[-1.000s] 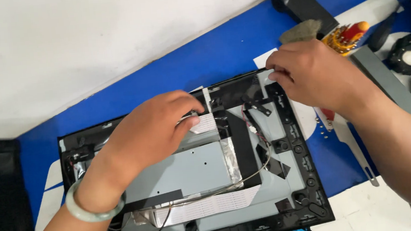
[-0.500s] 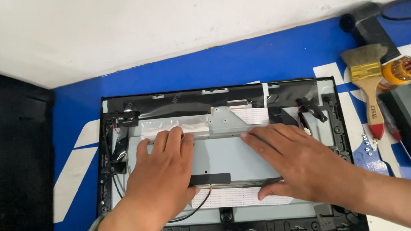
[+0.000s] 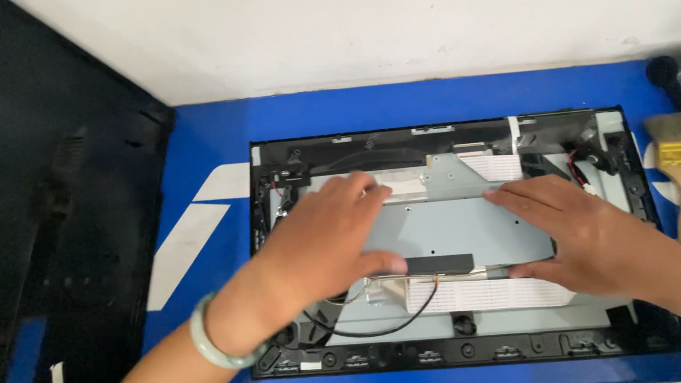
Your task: Disassembling a flat-screen monitor by disconnecting internal ribbon cables and removing the main circuit board.
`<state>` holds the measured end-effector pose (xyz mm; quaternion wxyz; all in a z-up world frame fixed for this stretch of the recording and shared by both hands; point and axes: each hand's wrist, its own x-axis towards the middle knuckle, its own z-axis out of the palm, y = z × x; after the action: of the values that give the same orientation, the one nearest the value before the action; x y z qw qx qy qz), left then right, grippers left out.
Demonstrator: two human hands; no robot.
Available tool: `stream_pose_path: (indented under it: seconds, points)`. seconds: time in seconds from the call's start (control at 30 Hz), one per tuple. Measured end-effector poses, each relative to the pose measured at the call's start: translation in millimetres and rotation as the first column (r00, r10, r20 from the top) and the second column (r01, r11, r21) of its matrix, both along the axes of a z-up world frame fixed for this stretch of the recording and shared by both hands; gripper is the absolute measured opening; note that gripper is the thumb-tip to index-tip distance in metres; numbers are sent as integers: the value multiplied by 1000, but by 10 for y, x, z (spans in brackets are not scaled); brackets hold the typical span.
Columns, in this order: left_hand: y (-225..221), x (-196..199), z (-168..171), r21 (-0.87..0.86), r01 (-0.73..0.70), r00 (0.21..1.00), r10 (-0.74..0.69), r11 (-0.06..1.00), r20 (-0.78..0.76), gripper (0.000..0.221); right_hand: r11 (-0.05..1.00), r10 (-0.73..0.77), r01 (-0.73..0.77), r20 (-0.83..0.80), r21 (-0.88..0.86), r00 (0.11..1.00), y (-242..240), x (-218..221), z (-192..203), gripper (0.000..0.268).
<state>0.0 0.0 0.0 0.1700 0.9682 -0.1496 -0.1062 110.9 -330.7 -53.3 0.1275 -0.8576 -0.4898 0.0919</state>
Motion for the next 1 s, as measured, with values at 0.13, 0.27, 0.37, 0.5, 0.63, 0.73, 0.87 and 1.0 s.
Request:
stream_pose_path:
  seconds: [0.13,0.27,0.37,0.5,0.63,0.73,0.87,1.0]
  points:
    - [752,-17,198,-96,-243,963,252,965,97,34,994,-38,34,-45,-100,998,16,37,-61,113]
    - [1168,52,-39,-190,-300,930,331,935,160,24,975,-103,103,8,-199,995,75,36,-61,115]
    - [1160,94,-87,-179,-290,951,304,940,56,30,961,-39,66,107,-268,993,146,-10,8,111]
    - [1179,180,-267,-126,-268,957,279,955,77,29,985,139,-131,73,-110,988,528,-186,345,91]
    - [1171,214,-438,-20,-230,952,229,973,205,23,972,232,-234,75,17,970,1132,-247,459,62]
    - [1165,195,-381,-84,-249,947,260,965,186,22,927,298,-317,122,201,947,1569,-180,471,45]
    - [1166,112,-281,-156,-268,937,295,951,185,24,953,226,-240,99,184,969,2013,-52,444,28]
    - [1224,72,-228,-196,-241,945,275,951,174,25,974,177,-177,15,143,984,2335,11,359,26]
